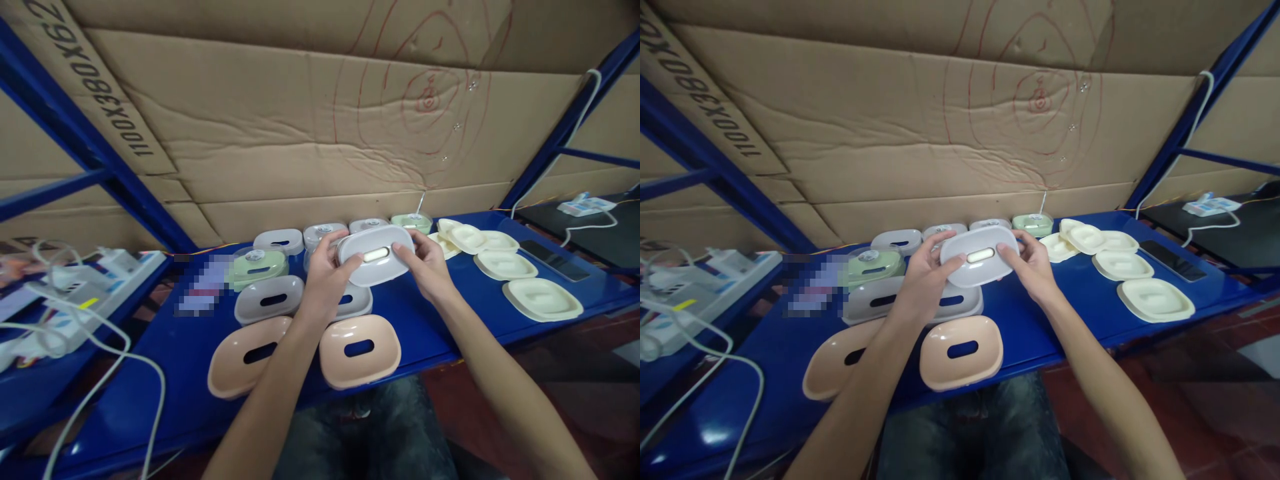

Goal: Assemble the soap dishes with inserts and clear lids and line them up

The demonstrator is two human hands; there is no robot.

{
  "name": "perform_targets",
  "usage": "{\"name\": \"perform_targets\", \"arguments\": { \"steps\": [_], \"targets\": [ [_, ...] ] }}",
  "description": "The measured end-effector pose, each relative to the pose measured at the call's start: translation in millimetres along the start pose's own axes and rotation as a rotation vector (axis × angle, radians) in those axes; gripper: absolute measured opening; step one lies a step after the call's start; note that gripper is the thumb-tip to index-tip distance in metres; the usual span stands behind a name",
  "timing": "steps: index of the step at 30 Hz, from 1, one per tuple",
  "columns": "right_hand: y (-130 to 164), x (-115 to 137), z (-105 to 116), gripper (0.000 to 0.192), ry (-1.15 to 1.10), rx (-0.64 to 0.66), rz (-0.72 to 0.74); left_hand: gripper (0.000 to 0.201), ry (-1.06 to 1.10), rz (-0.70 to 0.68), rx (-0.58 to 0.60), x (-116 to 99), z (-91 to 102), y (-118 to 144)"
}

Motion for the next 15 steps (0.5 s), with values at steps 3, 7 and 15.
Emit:
{"name": "perform_targets", "arguments": {
  "steps": [3, 7, 15],
  "targets": [
    [-0.4, 0.2, 4.1, 0.054, 0.017, -0.022, 0.013, 0.044, -0.001, 0.087, 0.074, 5.9, -7.2, -0.1],
    [-1.9, -1.2, 2.4, 0.053, -0.013, -0.002, 0.015, 0.034, -0.007, 0.059, 0.113, 0.5, -11.4, 1.7],
    [-10.1, -0.5, -18.2, 0.053, 0.199, 0.217, 0.172, 0.047, 0.280, -0.186, -0.194, -28.4, 34.1, 1.0]
  ]
}}
Point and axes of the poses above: each hand's wrist, its own y-axis away from the middle knuckle, its own z-axis out of the back of the hand, x = y × z, the point moved 9 cm from there along -y, towards the middle knuckle, and after that the axes turned 12 degrees about z, right-handed, at the moved point
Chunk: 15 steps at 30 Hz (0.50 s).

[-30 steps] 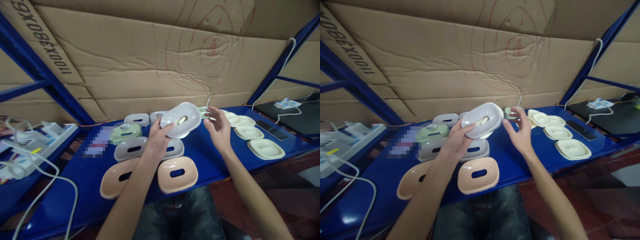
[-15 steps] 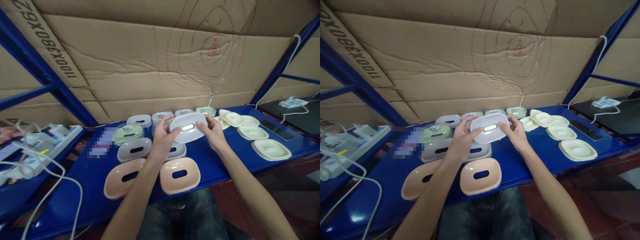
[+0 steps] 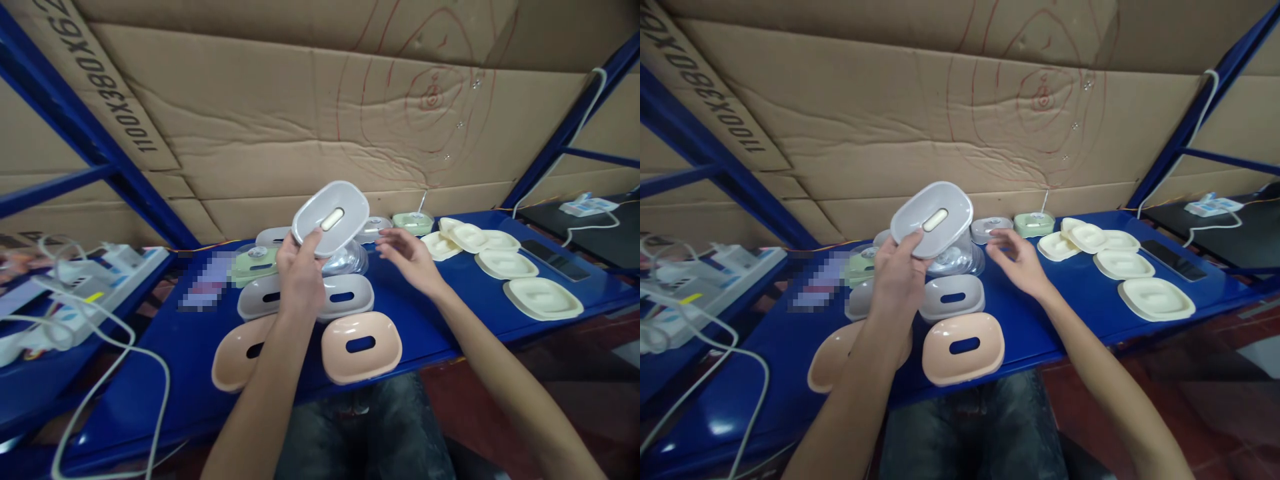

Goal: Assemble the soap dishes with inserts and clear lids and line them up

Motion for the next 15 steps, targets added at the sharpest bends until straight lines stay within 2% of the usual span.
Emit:
{"name": "perform_targets", "arguments": {
  "steps": [2, 4, 8, 10, 12, 15],
  "targets": [
    [-9.4, 12.3, -16.1, 0.059, 0.219, 0.151, 0.159, 0.047, 0.029, -0.018, -0.027, -3.8, 2.9, -0.3],
    [-18.2, 20.3, -38.7, 0.072, 0.352, 0.306, 0.289, 0.049, 0.041, -0.023, -0.059, -6.5, 4.9, 0.5],
    [-31.8, 15.7, -82.4, 0.087, 0.393, 0.525, 0.386, 0.047, 0.051, -0.008, -0.113, -11.2, 9.0, 0.9],
    [-35.3, 8.0, -96.2, 0.084, 0.401, 0.564, 0.398, 0.045, 0.100, 0.017, -0.121, -11.4, 11.0, -0.4],
    [-37.2, 0.9, -101.0, 0.078, 0.421, 0.553, 0.397, 0.043, 0.169, 0.053, -0.113, -9.1, 12.0, -2.1],
    [-38.8, -2.7, -90.8, 0.075, 0.437, 0.449, 0.383, 0.040, 0.245, 0.083, -0.096, -5.8, 11.7, -3.6]
  ]
}}
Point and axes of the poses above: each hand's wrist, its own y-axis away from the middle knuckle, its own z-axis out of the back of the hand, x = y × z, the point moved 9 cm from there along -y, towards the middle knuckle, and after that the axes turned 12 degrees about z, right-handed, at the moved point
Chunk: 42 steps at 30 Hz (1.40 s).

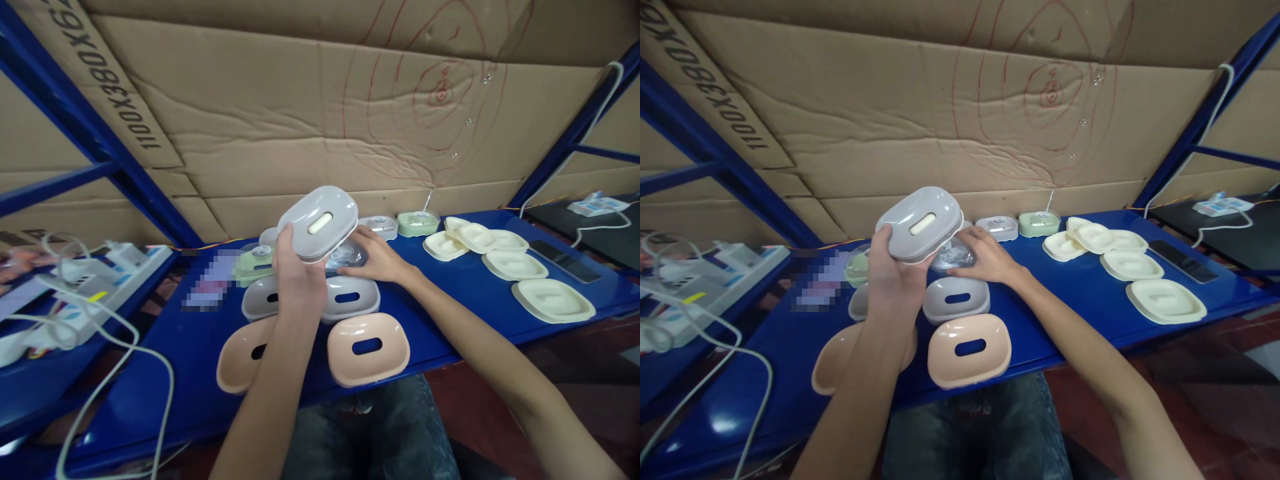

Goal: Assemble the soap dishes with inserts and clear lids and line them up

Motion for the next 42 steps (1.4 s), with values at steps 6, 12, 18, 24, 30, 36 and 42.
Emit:
{"name": "perform_targets", "arguments": {
  "steps": [6, 12, 18, 24, 30, 36, 42],
  "targets": [
    [26.8, -30.4, 54.8, 0.070, -0.122, -0.425, -0.221, 0.038, 0.033, -0.041, 0.049, -5.1, -5.2, 1.5],
    [61.3, -71.7, 99.3, 0.076, -0.277, -0.820, -0.455, 0.037, 0.011, 0.009, 0.039, -1.1, -7.5, 0.6],
    [37.5, -39.5, 89.5, 0.077, -0.556, -0.606, -0.234, 0.037, -0.153, 0.331, 0.131, 33.9, -17.3, 5.4],
    [25.9, -14.3, 75.5, 0.067, -0.628, -0.383, -0.088, 0.039, -0.230, 0.453, 0.234, 44.7, -26.9, 15.2],
    [26.5, -15.3, 74.5, 0.066, -0.642, -0.355, -0.071, 0.043, -0.239, 0.450, 0.218, 42.2, -25.9, 16.9],
    [24.2, -9.5, 74.0, 0.064, -0.664, -0.340, -0.056, 0.045, -0.250, 0.454, 0.244, 43.4, -25.6, 14.8],
    [22.9, -9.4, 71.9, 0.072, -0.663, -0.295, -0.078, 0.041, -0.310, 0.448, 0.245, 42.6, -25.3, 15.7]
  ]
}}
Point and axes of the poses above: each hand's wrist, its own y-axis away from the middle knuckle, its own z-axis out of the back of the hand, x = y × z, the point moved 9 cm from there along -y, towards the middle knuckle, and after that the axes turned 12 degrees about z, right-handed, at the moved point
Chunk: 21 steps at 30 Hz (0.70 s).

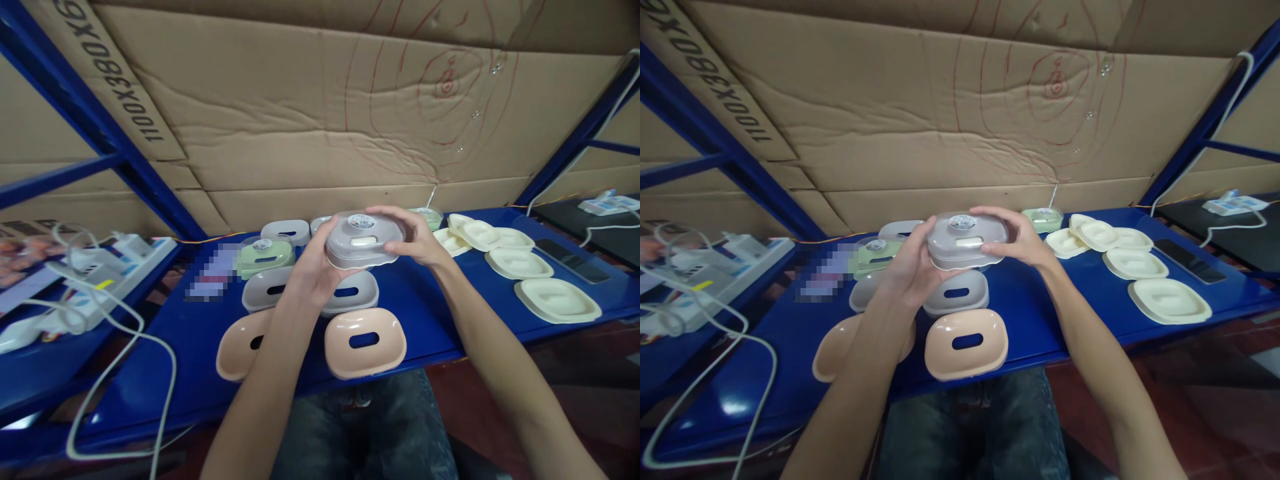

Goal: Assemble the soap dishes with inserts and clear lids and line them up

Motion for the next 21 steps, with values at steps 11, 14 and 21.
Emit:
{"name": "perform_targets", "arguments": {
  "steps": [11, 14, 21],
  "targets": [
    [0.4, 5.7, -4.6, 0.067, 0.013, 0.070, -0.028, 0.024, 0.002, 0.008, -0.029, 2.2, 2.3, -2.3],
    [-0.2, 7.2, -5.0, 0.069, 0.036, 0.073, -0.043, 0.023, -0.001, 0.010, -0.046, 3.0, 3.7, -2.0],
    [2.4, -2.7, -7.8, 0.076, -0.073, -0.007, -0.130, 0.023, 0.026, -0.024, -0.069, 3.3, 7.0, -4.7]
  ]
}}
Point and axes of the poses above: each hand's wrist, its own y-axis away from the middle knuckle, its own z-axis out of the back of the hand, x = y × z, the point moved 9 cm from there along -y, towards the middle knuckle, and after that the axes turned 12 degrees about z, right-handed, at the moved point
